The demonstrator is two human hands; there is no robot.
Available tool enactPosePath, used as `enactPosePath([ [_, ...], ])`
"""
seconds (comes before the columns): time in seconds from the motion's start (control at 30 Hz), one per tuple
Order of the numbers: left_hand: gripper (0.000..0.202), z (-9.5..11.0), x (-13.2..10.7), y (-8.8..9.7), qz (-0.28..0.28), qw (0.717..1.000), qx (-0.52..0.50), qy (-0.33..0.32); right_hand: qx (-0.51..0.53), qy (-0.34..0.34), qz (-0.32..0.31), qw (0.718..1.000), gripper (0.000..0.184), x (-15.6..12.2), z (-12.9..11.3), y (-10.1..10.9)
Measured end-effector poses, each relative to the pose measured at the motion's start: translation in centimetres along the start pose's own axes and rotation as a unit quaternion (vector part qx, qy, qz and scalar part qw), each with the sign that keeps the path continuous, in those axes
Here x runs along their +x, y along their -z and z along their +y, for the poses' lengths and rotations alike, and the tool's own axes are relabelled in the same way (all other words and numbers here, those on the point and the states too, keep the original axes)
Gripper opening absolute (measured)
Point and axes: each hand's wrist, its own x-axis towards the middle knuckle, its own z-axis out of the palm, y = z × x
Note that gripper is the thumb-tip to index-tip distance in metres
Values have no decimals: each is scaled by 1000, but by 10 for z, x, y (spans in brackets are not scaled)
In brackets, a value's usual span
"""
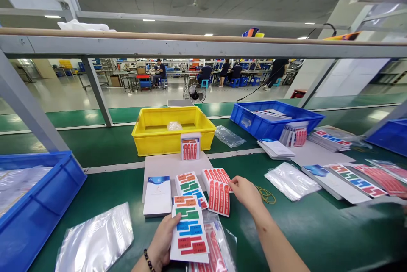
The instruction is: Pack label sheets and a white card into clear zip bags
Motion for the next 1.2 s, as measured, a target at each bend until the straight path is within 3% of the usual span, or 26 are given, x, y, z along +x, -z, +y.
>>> enactPosePath([
  [0.2, 23, -1, 3, 0, -3, 1000, -4, -1, 77, -12, 31, 996, 31, -9, 10, -10],
  [0.37, 19, 0, 3, 0, 17, 1000, -1, -3, 239, 26, 4, 971, 31, -23, 20, -31],
  [0.47, 22, 1, -1, -3, 8, 1000, -13, -3, 331, 59, -4, 942, 35, -33, 23, -25],
  [0.57, 30, 3, -6, -8, 5, 1000, -22, 18, 434, 78, -35, 897, 40, -52, 10, -12],
  [0.67, 37, 3, -6, -10, 6, 999, -36, 21, 536, 99, -139, 827, 40, -77, -19, -17],
  [0.73, 41, 0, -5, -8, -17, 999, -34, 5, 544, 109, -198, 808, 38, -90, -38, -32],
  [0.83, 41, -4, -2, -3, -79, 996, 8, -38, 515, 113, -224, 820, 28, -98, -52, -56],
  [0.93, 42, -8, -1, 3, -104, 991, 43, -67, 490, 115, -133, 854, 24, -95, -50, -65],
  [1.0, 42, -8, -1, 6, -117, 989, 55, -72, 518, 103, -73, 846, 37, -91, -47, -63],
  [1.03, 42, -8, -1, 8, -128, 987, 64, -74, 545, 97, -83, 829, 42, -90, -46, -60],
  [1.13, 40, -3, -1, 11, -151, 976, 128, -94, 596, 101, -229, 763, 39, -84, -48, -51],
  [1.2, 33, 3, -2, 14, -139, 955, 223, -137, 599, 105, -256, 752, 36, -74, -50, -44],
])
